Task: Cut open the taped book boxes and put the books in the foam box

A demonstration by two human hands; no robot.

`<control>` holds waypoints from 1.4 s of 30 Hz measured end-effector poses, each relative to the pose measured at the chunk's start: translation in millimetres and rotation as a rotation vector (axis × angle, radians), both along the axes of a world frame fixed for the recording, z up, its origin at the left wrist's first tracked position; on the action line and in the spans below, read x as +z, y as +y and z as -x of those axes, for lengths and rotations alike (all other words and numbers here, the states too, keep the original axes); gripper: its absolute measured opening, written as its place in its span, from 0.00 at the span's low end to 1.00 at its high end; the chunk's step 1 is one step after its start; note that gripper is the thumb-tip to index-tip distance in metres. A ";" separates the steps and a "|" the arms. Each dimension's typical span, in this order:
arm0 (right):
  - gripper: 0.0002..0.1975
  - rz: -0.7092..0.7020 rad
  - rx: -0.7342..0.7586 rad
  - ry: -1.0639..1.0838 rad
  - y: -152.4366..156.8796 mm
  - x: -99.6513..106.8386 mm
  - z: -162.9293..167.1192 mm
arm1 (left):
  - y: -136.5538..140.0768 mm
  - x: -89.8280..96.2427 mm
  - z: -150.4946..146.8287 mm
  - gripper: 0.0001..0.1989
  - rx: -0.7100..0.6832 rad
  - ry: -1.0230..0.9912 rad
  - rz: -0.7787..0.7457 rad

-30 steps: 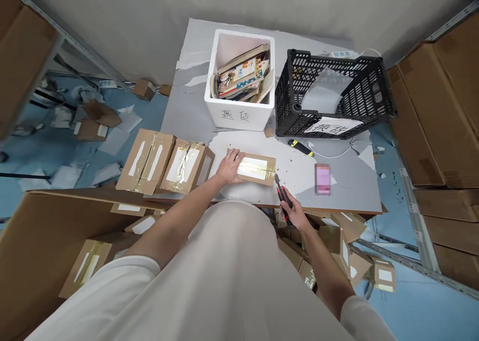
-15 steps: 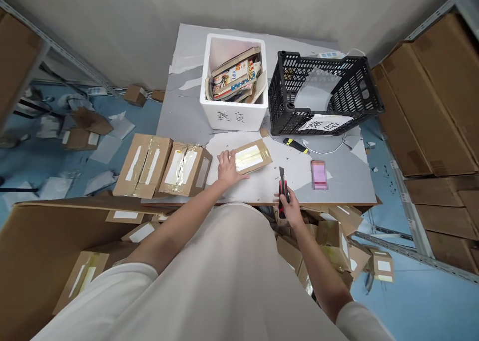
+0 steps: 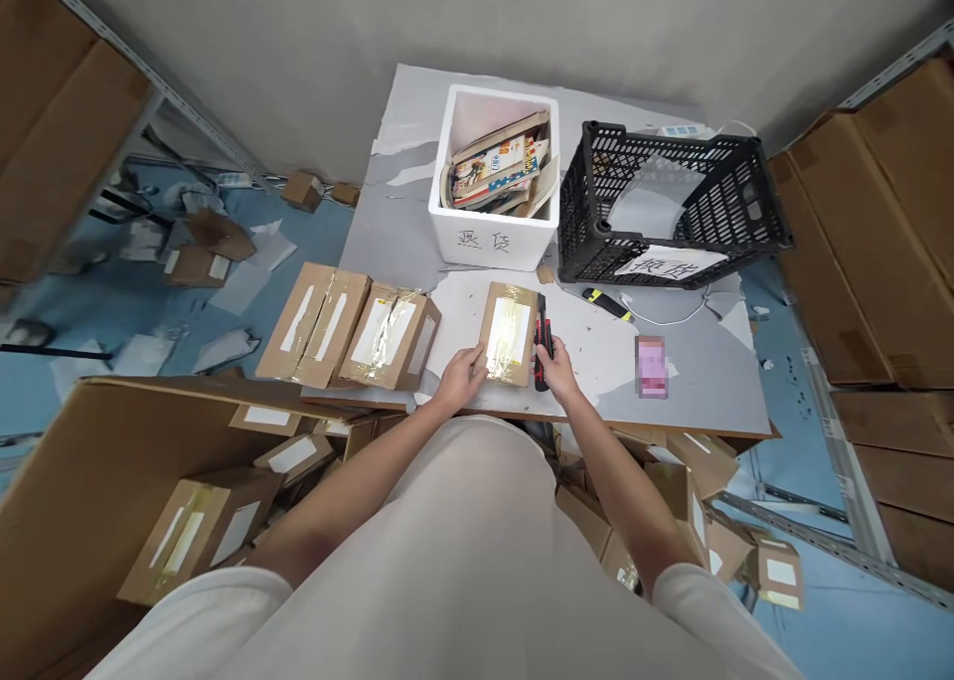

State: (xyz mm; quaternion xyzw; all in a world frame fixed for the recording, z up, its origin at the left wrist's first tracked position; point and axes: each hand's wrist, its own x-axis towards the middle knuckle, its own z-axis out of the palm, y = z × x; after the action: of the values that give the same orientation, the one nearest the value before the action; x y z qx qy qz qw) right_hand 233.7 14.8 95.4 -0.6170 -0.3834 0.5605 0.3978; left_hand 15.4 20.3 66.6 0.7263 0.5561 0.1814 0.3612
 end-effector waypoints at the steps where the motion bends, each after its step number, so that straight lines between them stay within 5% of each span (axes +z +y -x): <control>1: 0.22 -0.010 -0.050 -0.008 -3.9 -1.2 0.3 | 2.4 1.3 0.0 0.26 0.007 0.005 -0.006; 5: 0.23 0.056 -0.221 0.030 -35.1 -10.1 -0.7 | 39.2 11.3 -5.7 0.27 -0.010 0.051 -0.107; 9: 0.22 0.228 -0.295 0.320 -77.2 -19.2 4.9 | 113.1 20.5 -21.8 0.32 -0.081 0.128 -0.201; 14: 0.29 0.368 -0.297 0.560 -88.4 -18.7 17.4 | 173.6 20.2 -39.6 0.36 -0.314 0.180 -0.115; 17: 0.30 0.303 -0.312 0.534 -74.7 -17.5 11.0 | 168.6 20.6 -37.9 0.31 -0.231 0.225 -0.101; 21: 0.27 0.148 -0.365 0.408 -47.9 -21.0 -18.1 | 127.0 24.2 -19.7 0.26 0.095 0.312 -0.068; 26: 0.25 0.033 -0.338 0.250 0.1 -28.1 -51.2 | 53.6 21.6 2.7 0.33 0.326 0.391 0.119; 29: 0.26 0.024 -0.260 0.232 18.5 -29.3 -59.1 | 32.0 18.2 4.5 0.40 0.376 0.344 0.038; 31: 0.27 0.009 -0.230 0.192 18.8 -27.3 -64.8 | 34.6 18.2 1.7 0.43 0.276 0.324 -0.131; 33: 0.28 0.019 -0.183 0.079 9.7 -23.6 -73.2 | 46.6 20.3 -2.5 0.42 0.034 0.340 -0.245; 36: 0.32 0.089 -0.050 -0.078 -12.9 -17.4 -87.0 | 66.1 23.7 -8.7 0.44 -0.301 0.405 -0.240; 42: 0.41 0.184 0.087 -0.035 -40.9 -12.5 -91.4 | 73.3 22.3 -15.8 0.63 -0.381 0.497 -0.199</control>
State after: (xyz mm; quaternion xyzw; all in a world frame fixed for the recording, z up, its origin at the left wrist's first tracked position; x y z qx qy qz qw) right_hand 325.1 -26.1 82.9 -0.6433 -0.3636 0.5992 0.3081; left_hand 31.2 93.6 89.0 0.8710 0.4608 -0.0190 0.1691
